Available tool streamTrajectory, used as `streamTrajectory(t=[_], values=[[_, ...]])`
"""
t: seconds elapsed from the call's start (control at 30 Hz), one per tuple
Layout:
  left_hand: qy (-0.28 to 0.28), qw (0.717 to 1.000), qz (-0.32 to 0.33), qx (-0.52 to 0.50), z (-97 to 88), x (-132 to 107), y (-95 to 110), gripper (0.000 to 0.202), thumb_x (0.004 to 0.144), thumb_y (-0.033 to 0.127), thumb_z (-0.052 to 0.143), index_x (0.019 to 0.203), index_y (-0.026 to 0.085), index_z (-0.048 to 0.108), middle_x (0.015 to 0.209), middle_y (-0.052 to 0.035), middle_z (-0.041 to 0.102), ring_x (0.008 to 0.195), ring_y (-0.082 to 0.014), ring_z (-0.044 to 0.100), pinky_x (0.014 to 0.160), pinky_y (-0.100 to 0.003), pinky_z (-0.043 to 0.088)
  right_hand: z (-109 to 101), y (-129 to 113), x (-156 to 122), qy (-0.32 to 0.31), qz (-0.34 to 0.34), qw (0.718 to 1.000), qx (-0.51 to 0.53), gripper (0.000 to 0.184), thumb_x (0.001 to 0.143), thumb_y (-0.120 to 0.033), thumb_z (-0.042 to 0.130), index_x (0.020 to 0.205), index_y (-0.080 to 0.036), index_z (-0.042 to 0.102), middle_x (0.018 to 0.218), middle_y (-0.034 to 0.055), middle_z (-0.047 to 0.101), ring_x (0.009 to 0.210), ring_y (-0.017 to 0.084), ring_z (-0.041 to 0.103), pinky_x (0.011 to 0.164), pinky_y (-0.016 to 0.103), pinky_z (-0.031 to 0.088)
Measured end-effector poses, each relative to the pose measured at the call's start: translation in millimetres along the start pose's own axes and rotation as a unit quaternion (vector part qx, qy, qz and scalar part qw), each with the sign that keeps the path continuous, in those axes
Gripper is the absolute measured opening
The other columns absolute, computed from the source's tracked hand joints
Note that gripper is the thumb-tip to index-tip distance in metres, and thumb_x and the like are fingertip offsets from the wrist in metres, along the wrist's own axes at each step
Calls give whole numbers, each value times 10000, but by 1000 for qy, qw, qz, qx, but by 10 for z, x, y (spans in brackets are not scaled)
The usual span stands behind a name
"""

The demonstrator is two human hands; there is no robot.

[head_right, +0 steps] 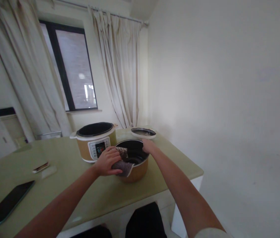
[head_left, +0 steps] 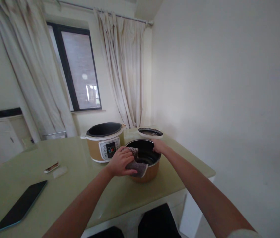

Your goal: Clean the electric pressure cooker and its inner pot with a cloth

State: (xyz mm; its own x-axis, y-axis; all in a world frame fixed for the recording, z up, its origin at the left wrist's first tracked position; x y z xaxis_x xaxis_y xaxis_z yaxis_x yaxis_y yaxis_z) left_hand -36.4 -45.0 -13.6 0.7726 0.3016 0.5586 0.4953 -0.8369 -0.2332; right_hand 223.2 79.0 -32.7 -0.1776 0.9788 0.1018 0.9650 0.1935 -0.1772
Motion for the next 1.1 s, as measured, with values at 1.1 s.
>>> streamTrajectory(t=[1.1], values=[[95, 955, -256, -112, 107, -144, -285, 264, 993, 375, 530, 869, 214, 699, 1199, -112, 717, 1245, -306, 596, 1126, -497, 457, 93, -152, -112, 9, 134, 987, 86, 463, 941, -178, 553, 1382, -222, 691, 1329, 128, 741, 1236, 289, 705, 985, 343, 564]])
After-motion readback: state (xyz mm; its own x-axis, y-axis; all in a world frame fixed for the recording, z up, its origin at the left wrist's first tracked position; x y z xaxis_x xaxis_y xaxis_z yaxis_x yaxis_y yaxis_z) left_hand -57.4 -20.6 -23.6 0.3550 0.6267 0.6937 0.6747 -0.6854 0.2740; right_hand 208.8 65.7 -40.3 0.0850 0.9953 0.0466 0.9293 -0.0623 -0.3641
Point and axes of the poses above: each hand's wrist, its own x-axis towards the middle knuckle, its own z-axis out of the palm, y = z × x, the point moved 4 cm from there along x, towards the middle knuckle
